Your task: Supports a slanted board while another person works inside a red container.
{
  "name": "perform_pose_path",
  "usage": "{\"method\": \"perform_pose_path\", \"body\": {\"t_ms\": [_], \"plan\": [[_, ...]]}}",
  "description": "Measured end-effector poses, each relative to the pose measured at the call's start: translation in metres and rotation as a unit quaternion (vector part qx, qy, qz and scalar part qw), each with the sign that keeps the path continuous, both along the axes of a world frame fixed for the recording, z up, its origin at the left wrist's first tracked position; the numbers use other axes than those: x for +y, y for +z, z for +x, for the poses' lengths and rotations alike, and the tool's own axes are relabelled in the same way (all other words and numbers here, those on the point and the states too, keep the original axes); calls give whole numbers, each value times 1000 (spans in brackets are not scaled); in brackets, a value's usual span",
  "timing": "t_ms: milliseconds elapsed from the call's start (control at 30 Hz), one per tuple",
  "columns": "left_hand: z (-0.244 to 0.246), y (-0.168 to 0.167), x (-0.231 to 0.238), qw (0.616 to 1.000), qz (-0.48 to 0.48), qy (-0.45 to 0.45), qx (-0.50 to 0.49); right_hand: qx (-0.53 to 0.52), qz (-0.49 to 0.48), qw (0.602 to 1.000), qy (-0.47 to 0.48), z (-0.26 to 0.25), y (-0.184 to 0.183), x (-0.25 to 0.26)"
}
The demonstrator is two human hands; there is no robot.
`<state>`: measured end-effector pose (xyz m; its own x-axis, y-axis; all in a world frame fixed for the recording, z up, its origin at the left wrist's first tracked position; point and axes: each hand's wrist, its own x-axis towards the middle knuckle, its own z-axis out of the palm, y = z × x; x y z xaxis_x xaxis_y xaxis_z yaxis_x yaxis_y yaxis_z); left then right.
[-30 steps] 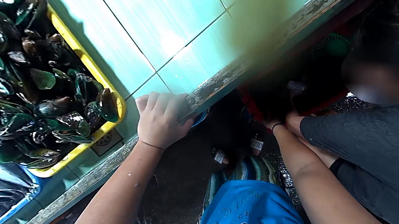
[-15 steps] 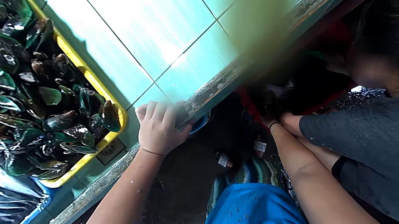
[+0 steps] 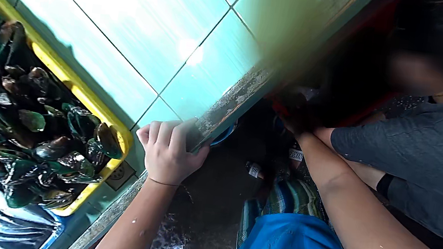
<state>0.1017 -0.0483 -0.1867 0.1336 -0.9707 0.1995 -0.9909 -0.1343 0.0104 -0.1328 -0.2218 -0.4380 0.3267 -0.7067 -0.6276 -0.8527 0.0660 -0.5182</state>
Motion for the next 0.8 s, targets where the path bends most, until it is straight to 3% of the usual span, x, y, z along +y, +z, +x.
{"method": "perform_pose_path", "body": {"t_ms": [67,133,233,367,500,667,800], "plan": [[0,-1,0,1000,4,5,0,-20,36,999,-20,4,-65,-2],[-1,0,1,1000,9,8,-1,-26,75,996,-37,16,-76,-6],[0,1,1,1000,11,4,-4,-55,60,994,-69,27,-65,-3],[0,2,0,1000,1,1,-1,-54,29,997,-47,33,-76,9],[0,2,0,1000,-10,-5,-4,-71,39,996,-39,32,-52,17],[-1,3,-2,1000,-2,-2,2,9,33,998,44,17,-41,31],[1,0,0,1000,-5,2,-1,32,46,998,26,1,-26,44]]}}
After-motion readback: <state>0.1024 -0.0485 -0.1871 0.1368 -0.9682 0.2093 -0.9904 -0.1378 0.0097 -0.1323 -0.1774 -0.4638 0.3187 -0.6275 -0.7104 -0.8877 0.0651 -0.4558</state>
